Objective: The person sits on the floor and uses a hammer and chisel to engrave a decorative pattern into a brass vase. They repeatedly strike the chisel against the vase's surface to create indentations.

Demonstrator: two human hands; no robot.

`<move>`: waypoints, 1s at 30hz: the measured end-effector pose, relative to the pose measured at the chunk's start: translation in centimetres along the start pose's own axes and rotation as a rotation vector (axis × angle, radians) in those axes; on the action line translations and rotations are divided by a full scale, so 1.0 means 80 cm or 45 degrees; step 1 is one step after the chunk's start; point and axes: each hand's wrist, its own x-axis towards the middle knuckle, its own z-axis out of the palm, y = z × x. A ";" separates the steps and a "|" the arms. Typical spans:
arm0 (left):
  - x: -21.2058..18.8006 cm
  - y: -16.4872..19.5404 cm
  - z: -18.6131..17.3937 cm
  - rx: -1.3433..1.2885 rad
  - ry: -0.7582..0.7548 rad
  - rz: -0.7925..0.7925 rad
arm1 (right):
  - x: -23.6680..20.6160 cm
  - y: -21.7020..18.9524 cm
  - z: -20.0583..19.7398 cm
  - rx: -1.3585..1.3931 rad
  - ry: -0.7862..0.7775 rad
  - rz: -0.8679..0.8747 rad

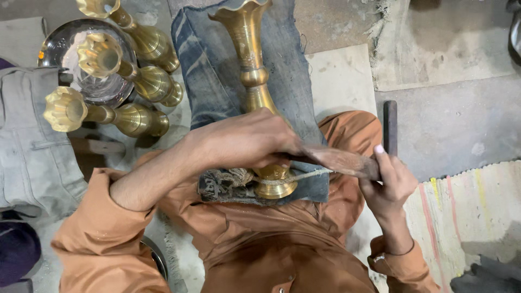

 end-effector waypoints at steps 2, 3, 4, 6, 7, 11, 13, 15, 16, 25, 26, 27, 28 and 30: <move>-0.003 0.003 -0.002 -0.032 -0.015 -0.011 | -0.002 -0.005 -0.001 0.698 0.191 0.369; -0.005 0.006 -0.001 -0.054 -0.014 -0.024 | -0.003 -0.007 -0.002 1.053 0.273 0.547; -0.007 0.009 0.000 -0.056 0.010 -0.031 | -0.004 -0.008 -0.003 1.089 0.265 0.660; -0.006 0.010 0.000 -0.035 0.045 -0.026 | -0.006 -0.006 -0.006 1.155 0.279 0.881; -0.005 0.010 0.001 -0.045 0.097 -0.019 | -0.007 -0.004 -0.008 1.016 0.234 0.767; 0.000 0.003 0.001 -0.036 0.222 -0.029 | -0.015 0.009 -0.013 0.698 0.144 0.524; 0.007 -0.005 -0.003 -0.054 0.176 -0.068 | -0.022 0.012 -0.009 0.683 0.155 0.541; 0.012 -0.012 -0.007 -0.128 0.062 -0.144 | -0.030 0.011 -0.002 0.714 0.158 0.600; 0.013 -0.014 -0.010 -0.117 0.042 -0.128 | -0.034 0.010 0.001 0.727 0.158 0.629; 0.029 -0.008 -0.018 0.025 -0.173 -0.147 | -0.033 0.026 0.001 0.366 0.100 0.530; 0.030 -0.005 -0.017 0.052 -0.141 -0.125 | -0.031 0.029 -0.001 0.304 0.120 0.449; 0.030 -0.004 -0.017 0.077 -0.110 -0.104 | -0.030 0.031 -0.001 0.243 0.138 0.368; 0.030 -0.003 -0.017 0.080 -0.141 -0.129 | -0.029 0.032 -0.002 0.380 0.191 0.406; 0.030 -0.004 -0.017 0.087 -0.201 -0.177 | -0.027 0.033 -0.001 0.653 0.300 0.478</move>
